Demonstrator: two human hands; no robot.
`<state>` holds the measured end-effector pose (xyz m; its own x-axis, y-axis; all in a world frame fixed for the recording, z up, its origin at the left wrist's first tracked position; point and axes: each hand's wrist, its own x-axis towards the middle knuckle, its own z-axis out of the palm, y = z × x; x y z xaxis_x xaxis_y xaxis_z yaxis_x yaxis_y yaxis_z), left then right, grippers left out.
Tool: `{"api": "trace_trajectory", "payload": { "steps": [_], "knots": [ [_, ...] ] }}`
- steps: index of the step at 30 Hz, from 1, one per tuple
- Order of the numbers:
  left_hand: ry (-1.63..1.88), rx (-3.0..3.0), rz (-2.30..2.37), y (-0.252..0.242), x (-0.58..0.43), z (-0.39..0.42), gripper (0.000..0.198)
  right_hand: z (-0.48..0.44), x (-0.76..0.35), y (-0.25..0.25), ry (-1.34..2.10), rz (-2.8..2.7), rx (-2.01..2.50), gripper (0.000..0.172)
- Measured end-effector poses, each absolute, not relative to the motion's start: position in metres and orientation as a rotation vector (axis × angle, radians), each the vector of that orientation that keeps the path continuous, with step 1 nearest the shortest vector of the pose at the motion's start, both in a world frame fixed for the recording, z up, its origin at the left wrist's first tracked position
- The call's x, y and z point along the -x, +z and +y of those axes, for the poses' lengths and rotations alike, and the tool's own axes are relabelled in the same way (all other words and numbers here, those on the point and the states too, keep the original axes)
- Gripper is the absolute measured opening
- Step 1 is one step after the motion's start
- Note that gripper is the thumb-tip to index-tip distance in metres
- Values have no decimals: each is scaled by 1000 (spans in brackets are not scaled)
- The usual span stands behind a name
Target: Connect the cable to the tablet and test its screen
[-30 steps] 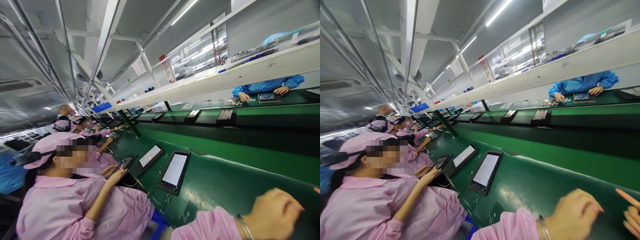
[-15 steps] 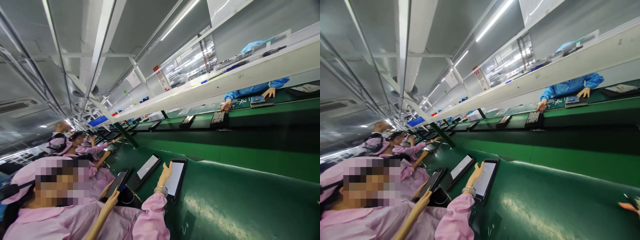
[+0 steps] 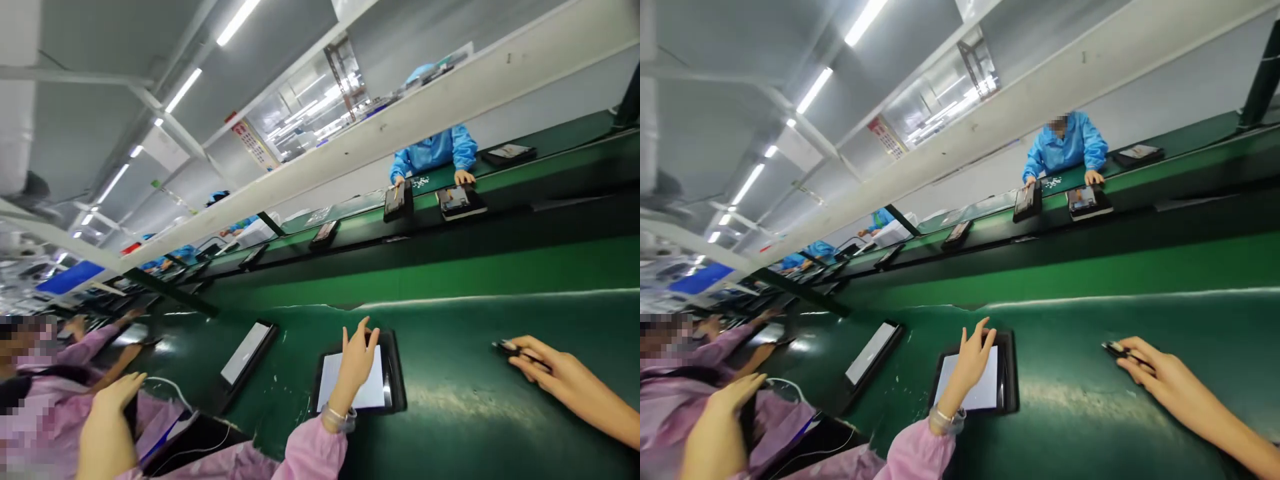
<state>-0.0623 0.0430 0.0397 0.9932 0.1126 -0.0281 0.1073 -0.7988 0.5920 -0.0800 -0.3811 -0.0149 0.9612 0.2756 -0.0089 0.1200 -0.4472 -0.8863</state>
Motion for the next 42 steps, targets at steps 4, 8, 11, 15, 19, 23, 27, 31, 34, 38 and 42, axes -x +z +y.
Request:
{"api": "trace_trajectory", "payload": {
  "steps": [4,8,11,15,19,23,27,31,34,38,42],
  "knots": [
    [-99,-2426,39,44,96,59,59,-345,96,-9,385,-412,1954,44],
    [188,-2317,470,31,118,141,60,-314,105,-5,475,-505,1876,42],
    [188,-2166,584,8,138,187,65,-304,106,-6,503,-526,1849,45],
    [243,-1984,500,-18,153,190,86,-311,105,-10,471,-450,1860,47],
    [248,-1987,446,-24,141,145,102,-331,105,-12,401,-373,1879,48],
    [169,-2063,298,-14,118,67,98,-352,99,-14,300,-286,1901,51],
    [142,-2132,142,-8,112,13,84,-373,98,-16,214,-171,1885,59],
    [161,-2200,111,-8,115,10,89,-385,103,-14,180,-189,1876,60],
    [176,-2230,133,-7,116,16,91,-384,105,-10,158,-252,1876,60],
    [208,-2259,170,-1,116,13,90,-380,104,-3,87,-353,1907,57],
    [231,-2272,221,4,116,8,92,-380,103,-4,29,-449,1931,51]
  ]
}}
